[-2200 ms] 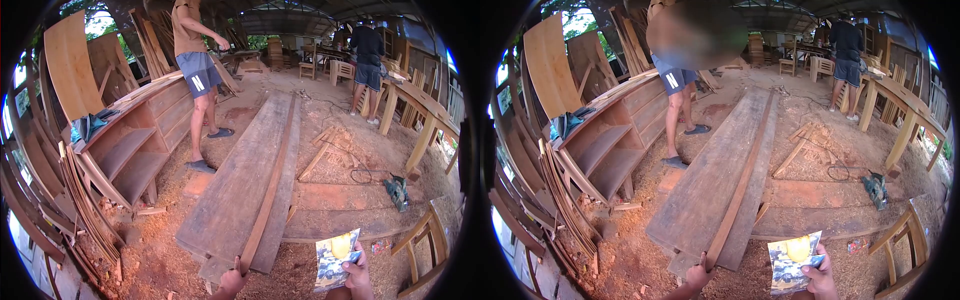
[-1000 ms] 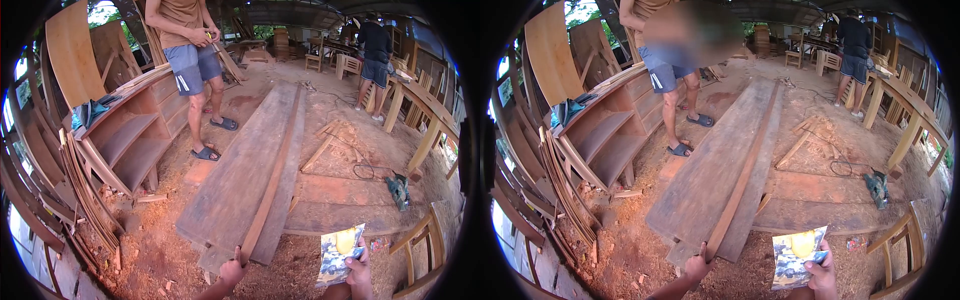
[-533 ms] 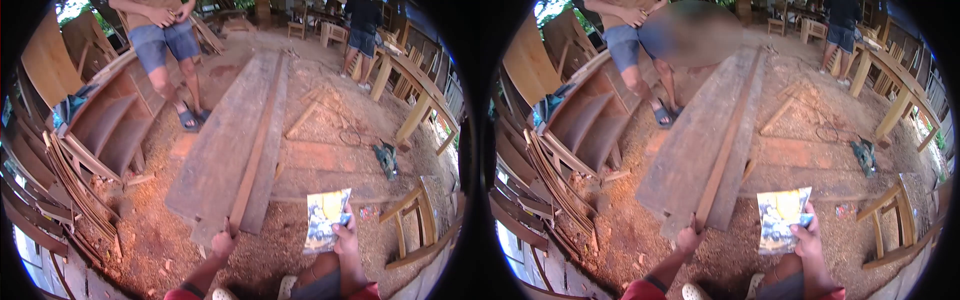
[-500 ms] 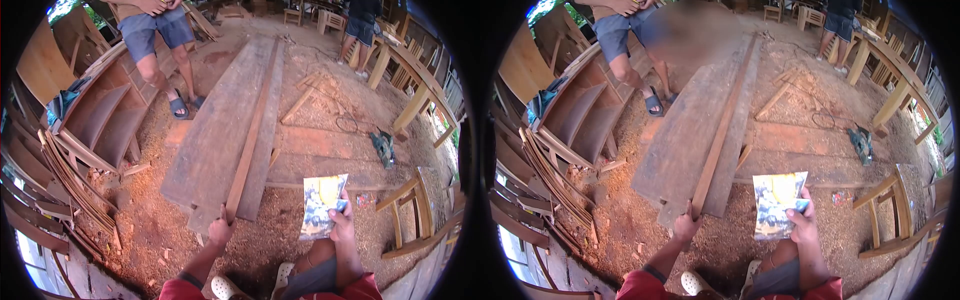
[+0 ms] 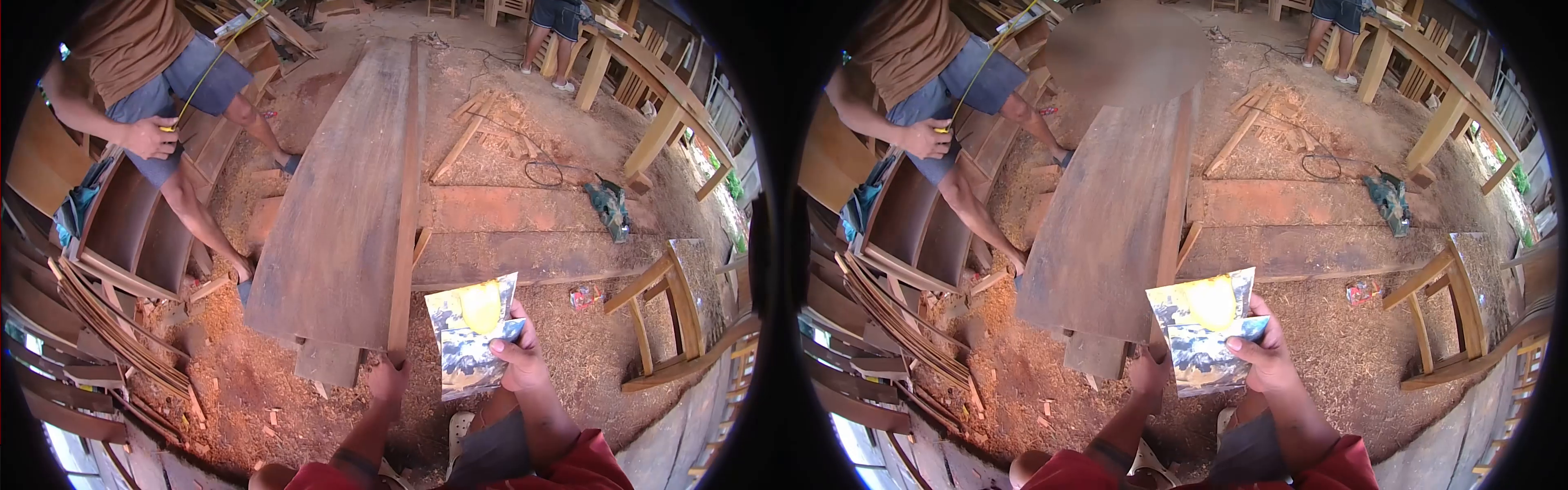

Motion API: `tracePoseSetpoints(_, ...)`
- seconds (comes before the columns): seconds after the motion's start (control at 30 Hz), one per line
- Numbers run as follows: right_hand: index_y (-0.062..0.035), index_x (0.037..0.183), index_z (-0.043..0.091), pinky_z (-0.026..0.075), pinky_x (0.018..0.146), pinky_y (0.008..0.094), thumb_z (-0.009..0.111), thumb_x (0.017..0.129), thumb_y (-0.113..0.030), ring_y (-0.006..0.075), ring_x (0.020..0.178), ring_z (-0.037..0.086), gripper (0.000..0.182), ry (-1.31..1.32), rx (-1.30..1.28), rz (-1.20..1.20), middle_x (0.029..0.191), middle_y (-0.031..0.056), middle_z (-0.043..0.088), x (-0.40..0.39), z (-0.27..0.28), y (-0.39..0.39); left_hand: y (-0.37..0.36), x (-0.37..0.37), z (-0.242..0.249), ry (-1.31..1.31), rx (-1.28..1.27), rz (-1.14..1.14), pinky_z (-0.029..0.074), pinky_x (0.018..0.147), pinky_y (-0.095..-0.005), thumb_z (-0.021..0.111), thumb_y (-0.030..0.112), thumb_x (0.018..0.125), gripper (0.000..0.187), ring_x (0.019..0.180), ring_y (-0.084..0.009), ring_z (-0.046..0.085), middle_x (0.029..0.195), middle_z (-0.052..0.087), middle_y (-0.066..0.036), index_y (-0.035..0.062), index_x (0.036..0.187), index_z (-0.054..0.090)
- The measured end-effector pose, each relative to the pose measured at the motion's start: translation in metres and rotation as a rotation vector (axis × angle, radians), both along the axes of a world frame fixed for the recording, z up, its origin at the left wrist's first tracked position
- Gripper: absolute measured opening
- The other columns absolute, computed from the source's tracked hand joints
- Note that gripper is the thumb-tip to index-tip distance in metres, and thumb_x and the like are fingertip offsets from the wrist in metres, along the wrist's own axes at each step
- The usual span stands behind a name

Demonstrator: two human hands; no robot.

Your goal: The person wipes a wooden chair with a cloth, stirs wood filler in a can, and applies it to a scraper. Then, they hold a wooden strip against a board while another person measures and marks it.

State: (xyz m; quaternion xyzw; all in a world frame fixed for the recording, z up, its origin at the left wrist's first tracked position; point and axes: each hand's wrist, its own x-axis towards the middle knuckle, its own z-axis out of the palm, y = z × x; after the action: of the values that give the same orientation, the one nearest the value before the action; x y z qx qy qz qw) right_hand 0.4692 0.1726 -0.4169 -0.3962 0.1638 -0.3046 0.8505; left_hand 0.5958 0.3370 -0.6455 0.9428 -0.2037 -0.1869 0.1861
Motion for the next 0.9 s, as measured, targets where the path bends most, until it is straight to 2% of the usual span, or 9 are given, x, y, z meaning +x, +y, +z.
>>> tracePoseSetpoints(0.07,0.0011,0.131,0.038,0.041,0.094,0.0317,0.068,0.073,0.000,0.0168,0.108,0.054,0.065,0.005,-0.031,-0.035,0.118,0.0091,0.056,-0.006,-0.003,-0.003,-0.003,-0.004,0.001,-0.063,-0.030,-0.014,0.052,0.062,-0.0488,0.064,0.047,0.076,0.064,0.067,-0.0393,0.064,0.071,0.064,-0.022,-0.0065,0.108,0.049)
tracePoseSetpoints(0.17,-0.0003,0.132,0.036,0.041,0.094,0.0329,0.068,0.073,-0.002,0.0191,0.108,0.054,0.067,0.058,-0.064,-0.127,0.118,0.0097,0.055,-0.016,-0.005,-0.005,-0.007,-0.008,-0.001,0.016,-0.059,-0.026,0.052,0.062,-0.0489,0.064,0.043,0.077,0.064,0.066,-0.0393,0.064,0.071,0.064,-0.023,-0.0091,0.112,0.046)
tracePoseSetpoints(0.27,0.0005,0.139,0.027,0.043,0.094,0.0359,0.068,0.071,-0.006,0.0248,0.108,0.055,0.080,0.089,-0.120,-0.164,0.121,0.0138,0.053,-0.034,-0.003,0.004,-0.015,-0.024,-0.010,0.029,-0.078,-0.001,0.052,0.062,-0.0486,0.063,0.041,0.078,0.063,0.067,-0.0393,0.064,0.071,0.064,-0.023,-0.0091,0.113,0.047)
tracePoseSetpoints(0.4,0.0002,0.141,0.023,0.045,0.094,0.0365,0.065,0.074,-0.004,0.0252,0.108,0.055,0.079,0.049,-0.200,-0.215,0.124,0.0157,0.051,-0.058,-0.007,0.008,-0.033,-0.046,0.000,0.068,-0.129,-0.011,0.053,0.061,-0.0475,0.063,0.041,0.079,0.062,0.067,-0.0384,0.065,0.071,0.064,-0.021,-0.0088,0.113,0.047)
tracePoseSetpoints(0.53,-0.0005,0.141,0.022,0.046,0.094,0.0377,0.063,0.076,0.000,0.0254,0.108,0.055,0.077,0.039,-0.217,-0.278,0.126,0.0153,0.050,-0.082,-0.004,0.009,-0.037,-0.054,-0.009,0.097,-0.173,0.012,0.053,0.059,-0.0474,0.065,0.040,0.078,0.060,0.067,-0.0395,0.065,0.072,0.063,-0.023,-0.0093,0.107,0.049)
tracePoseSetpoints(0.6,0.0006,0.141,0.021,0.046,0.094,0.0369,0.060,0.078,0.003,0.0248,0.109,0.055,0.075,-0.036,-0.220,-0.236,0.126,0.0165,0.049,-0.093,-0.001,0.007,-0.040,-0.055,-0.014,0.107,-0.174,0.019,0.053,0.060,-0.0468,0.064,0.040,0.079,0.058,0.067,-0.0382,0.065,0.071,0.064,-0.022,-0.0078,0.107,0.049)
tracePoseSetpoints(0.9,0.0019,0.141,0.021,0.044,0.096,0.0367,0.060,0.078,0.003,0.0248,0.112,0.053,0.074,0.005,-0.248,-0.344,0.125,0.0164,0.049,-0.117,-0.002,0.007,-0.044,-0.060,-0.011,0.151,-0.196,0.030,0.053,0.062,-0.0475,0.066,0.040,0.077,0.053,0.070,-0.0385,0.065,0.074,0.065,-0.022,-0.0049,0.101,0.051)
